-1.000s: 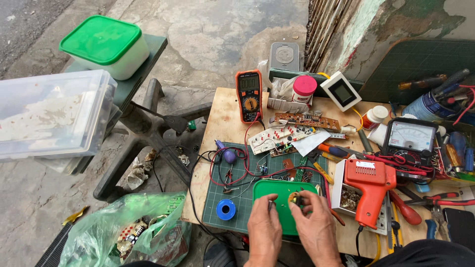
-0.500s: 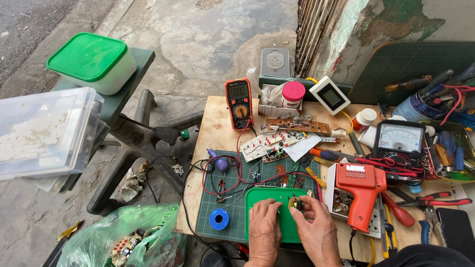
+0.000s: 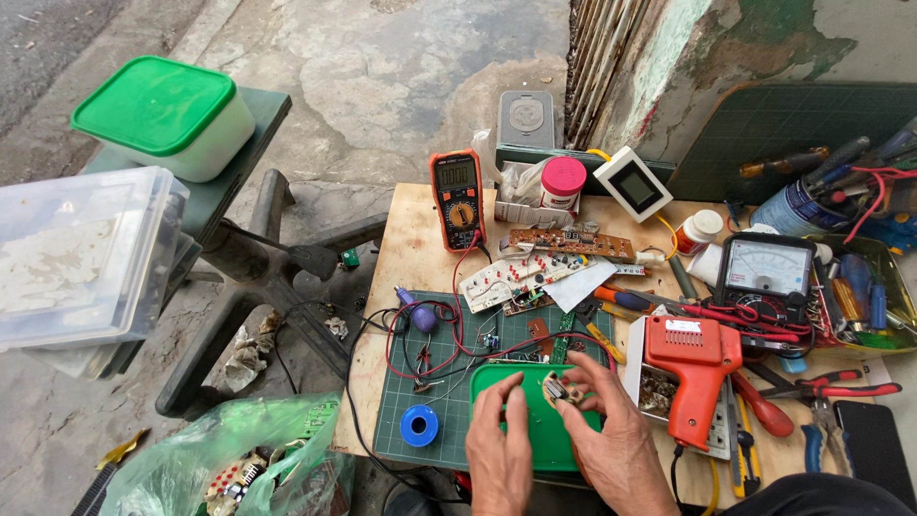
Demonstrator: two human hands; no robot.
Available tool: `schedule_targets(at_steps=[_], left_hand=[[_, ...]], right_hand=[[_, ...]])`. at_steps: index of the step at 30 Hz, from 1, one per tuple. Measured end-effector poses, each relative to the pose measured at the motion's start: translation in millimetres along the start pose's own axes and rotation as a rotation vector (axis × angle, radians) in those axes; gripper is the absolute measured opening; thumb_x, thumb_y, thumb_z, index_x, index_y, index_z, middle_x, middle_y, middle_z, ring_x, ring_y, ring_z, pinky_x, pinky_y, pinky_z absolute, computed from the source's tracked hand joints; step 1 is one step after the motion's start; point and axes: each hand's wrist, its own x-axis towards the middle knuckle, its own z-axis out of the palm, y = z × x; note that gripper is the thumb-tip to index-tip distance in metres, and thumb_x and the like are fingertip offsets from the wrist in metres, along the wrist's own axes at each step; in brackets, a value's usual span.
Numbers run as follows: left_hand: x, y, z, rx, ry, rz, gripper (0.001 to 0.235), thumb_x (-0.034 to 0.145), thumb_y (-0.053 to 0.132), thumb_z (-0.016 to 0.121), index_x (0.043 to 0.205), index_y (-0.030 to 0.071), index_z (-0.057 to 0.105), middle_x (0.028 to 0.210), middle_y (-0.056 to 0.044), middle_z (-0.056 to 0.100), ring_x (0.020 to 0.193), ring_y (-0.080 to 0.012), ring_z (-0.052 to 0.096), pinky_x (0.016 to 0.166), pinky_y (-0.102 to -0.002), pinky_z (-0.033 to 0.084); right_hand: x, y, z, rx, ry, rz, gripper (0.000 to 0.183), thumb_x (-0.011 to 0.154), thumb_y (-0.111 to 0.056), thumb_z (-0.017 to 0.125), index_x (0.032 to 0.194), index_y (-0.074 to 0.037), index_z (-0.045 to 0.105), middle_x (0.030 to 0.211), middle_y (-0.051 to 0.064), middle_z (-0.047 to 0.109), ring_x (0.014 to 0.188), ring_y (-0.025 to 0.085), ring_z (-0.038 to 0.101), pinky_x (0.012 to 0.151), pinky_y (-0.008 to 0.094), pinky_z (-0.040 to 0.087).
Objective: The person uses pliers and a heat gun to remove components from a small green circuit board. They repeatedly heat solder joints and pull off parts, placing them on the workbench.
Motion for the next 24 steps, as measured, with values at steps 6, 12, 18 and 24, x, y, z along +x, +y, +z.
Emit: schedule_targets(at_steps=[6,12,18,24], left_hand=[[9,37,-19,-0.675,-0.191,-0.597,0.054,0.093,0.023,0.083,0.143,0.001,0.083,0.117,-0.011,0.085,0.088,-0.0207,0.074,0.074,-0.03,0.062],[8,33,-16,-1.027,-0.146,-0.679,0.052,0.095,0.009,0.083,0.144,-0.008,0.079,0.097,-0.018,0.083,0.078,-0.0212,0.076,0.075,-0.031,0.067],[11,37,-16,-1.058,-0.09,-0.7,0.045,0.094,0.004,0.083,0.137,-0.007,0.078,0.103,-0.021,0.083,0.084,-0.0259,0.077,0.079,-0.035,0.066],[12,41,-16,-1.04,-0.059,-0.67,0.043,0.093,-0.001,0.081,0.135,-0.009,0.078,0.111,-0.023,0.083,0.088,-0.0281,0.077,0.083,-0.038,0.066]], right_hand=[[1,-21,-8,0.039,-0.164,-0.056,0.072,0.092,-0.011,0.081,0.159,-0.028,0.061,0.14,-0.004,0.085,0.132,0.006,0.08,0.116,0.026,0.056],[9,-16,1,0.322,-0.124,0.006,0.06,0.094,-0.005,0.077,0.153,-0.011,0.064,0.149,0.007,0.08,0.13,0.018,0.079,0.118,0.031,0.058],[10,-27,4,0.187,-0.027,0.136,0.029,0.094,-0.008,0.084,0.122,-0.008,0.081,0.114,0.004,0.092,0.104,0.014,0.088,0.101,0.025,0.066],[13,-10,11,0.266,-0.014,0.15,0.03,0.095,-0.004,0.081,0.125,-0.005,0.081,0.118,0.008,0.091,0.109,0.017,0.088,0.102,0.028,0.066]])
